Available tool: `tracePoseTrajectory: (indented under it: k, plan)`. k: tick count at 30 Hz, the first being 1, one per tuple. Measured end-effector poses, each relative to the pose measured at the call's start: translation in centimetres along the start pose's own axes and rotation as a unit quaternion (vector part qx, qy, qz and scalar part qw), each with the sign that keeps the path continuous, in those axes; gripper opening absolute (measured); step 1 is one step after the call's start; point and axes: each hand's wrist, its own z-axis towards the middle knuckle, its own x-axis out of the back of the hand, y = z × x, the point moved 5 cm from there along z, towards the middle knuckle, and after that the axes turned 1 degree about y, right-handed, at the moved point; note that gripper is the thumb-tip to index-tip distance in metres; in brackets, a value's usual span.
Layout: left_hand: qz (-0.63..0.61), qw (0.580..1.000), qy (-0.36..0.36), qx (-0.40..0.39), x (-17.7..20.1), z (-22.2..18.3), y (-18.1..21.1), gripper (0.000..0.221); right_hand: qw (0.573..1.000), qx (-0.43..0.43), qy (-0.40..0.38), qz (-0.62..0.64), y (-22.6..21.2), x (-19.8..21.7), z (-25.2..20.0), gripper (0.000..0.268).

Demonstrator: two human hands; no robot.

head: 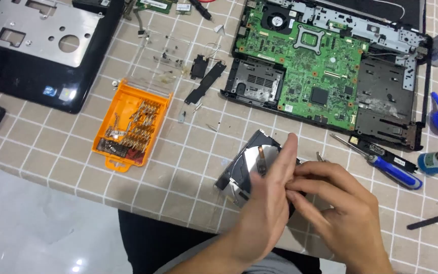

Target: Disassembling a laptop optical disk drive by removing small screws with a precision screwdriver and prying the casing open.

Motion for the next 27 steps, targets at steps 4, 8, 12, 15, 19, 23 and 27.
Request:
tracePoseTrajectory:
  k: [4,8,12,15,19,23,27]
  plan:
    - [0.011,1.0,-0.005,-0.008,0.1,-0.3,-0.6,0.1,0.996,0.069,-0.021,-0.043,0.4,-0.1,-0.7,0.01]
    - [0.07,0.996,-0.019,-0.049,-0.5,-0.8,-0.6,0.087,0.996,0.067,-0.055,-0.026,0.9,0.2,-1.0,0.01]
    - [0.14,0.987,-0.03,-0.072,-1.5,-1.3,0.6,0.086,0.997,-0.009,-0.048,0.06,1.4,0.4,-1.3,0.012]
    - [0.154,0.984,-0.052,-0.07,-2.1,-1.5,1.0,0.089,0.99,-0.066,-0.052,0.111,2.7,0.2,-2.0,0.017]
    - [0.189,0.979,-0.078,0.005,-3.0,-2.0,2.0,0.1,0.982,-0.082,-0.07,0.157,3.6,0.4,-2.9,0.023]
    - [0.162,0.983,-0.089,0.008,-3.3,-3.0,3.1,0.078,0.974,-0.079,-0.05,0.206,4.1,0.3,-3.9,0.023]
    - [0.259,0.965,-0.03,-0.036,-1.7,-2.3,3.4,0.037,0.912,-0.24,0.011,0.332,5.1,0.5,-5.3,0.02]
